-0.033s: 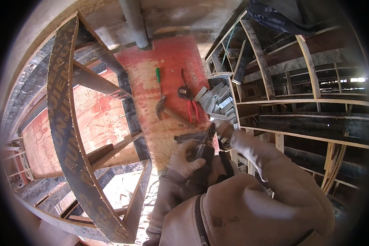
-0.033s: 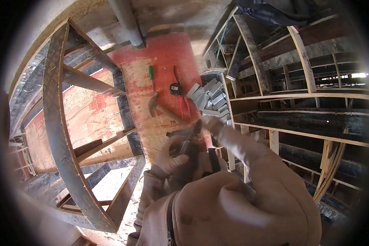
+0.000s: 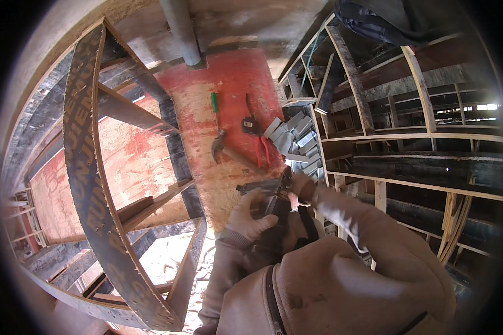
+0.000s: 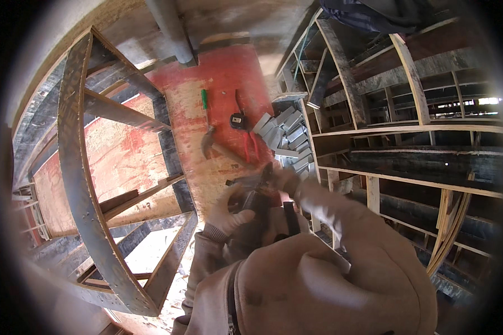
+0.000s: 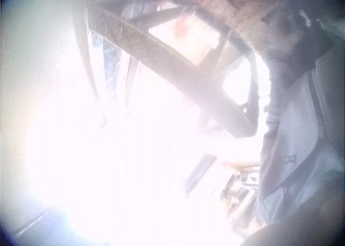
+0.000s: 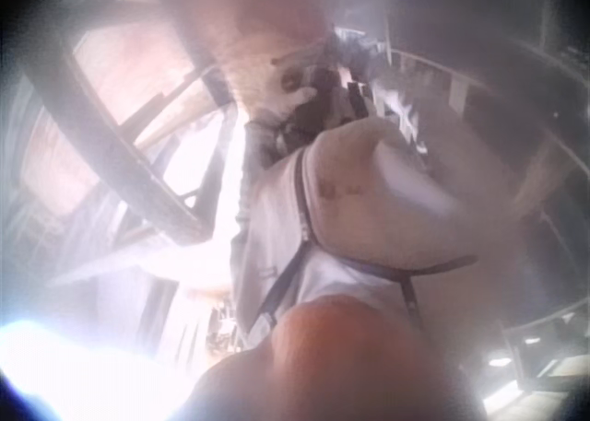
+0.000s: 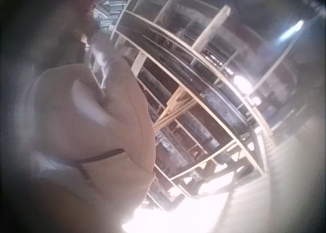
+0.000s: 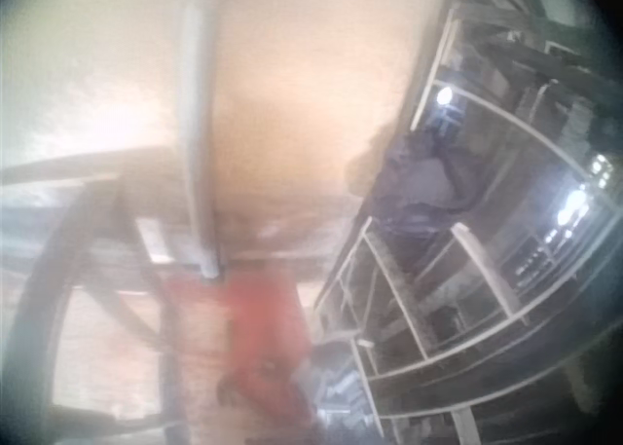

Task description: The person loads nails into a pneumatic nail gun, trims fasteners with pliers, and uses the nail gun to fasten thin wooden strips onto curved wooden formwork panels, working around a red work table with a hammer and tape measure nearby.

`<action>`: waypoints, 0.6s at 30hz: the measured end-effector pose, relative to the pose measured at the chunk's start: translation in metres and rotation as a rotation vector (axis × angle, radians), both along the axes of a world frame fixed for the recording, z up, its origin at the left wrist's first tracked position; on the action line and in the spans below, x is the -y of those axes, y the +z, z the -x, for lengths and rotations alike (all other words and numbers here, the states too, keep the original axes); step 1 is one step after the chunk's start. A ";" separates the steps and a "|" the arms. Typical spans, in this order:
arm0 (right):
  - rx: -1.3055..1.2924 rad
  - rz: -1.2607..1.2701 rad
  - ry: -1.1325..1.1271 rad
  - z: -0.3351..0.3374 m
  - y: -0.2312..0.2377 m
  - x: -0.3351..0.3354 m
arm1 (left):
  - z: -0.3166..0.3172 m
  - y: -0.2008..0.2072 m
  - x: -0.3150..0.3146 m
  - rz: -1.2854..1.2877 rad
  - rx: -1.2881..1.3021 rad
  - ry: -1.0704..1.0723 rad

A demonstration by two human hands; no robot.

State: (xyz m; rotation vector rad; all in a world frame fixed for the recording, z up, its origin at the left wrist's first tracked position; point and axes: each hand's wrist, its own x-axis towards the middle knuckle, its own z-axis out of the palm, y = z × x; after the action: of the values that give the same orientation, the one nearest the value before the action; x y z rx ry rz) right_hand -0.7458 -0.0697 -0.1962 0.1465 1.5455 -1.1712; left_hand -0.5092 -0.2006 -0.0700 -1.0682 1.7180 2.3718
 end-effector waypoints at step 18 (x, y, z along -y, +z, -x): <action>0.737 0.840 -0.210 -0.104 0.091 -0.011 | 0.023 -0.038 -0.036 0.302 -0.139 0.299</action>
State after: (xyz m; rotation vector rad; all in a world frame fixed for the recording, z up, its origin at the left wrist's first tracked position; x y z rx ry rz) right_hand -0.6416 -0.0588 -0.1051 0.1510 0.3426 -1.6050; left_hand -0.5324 -0.1646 -0.1085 -1.3111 2.1590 2.4579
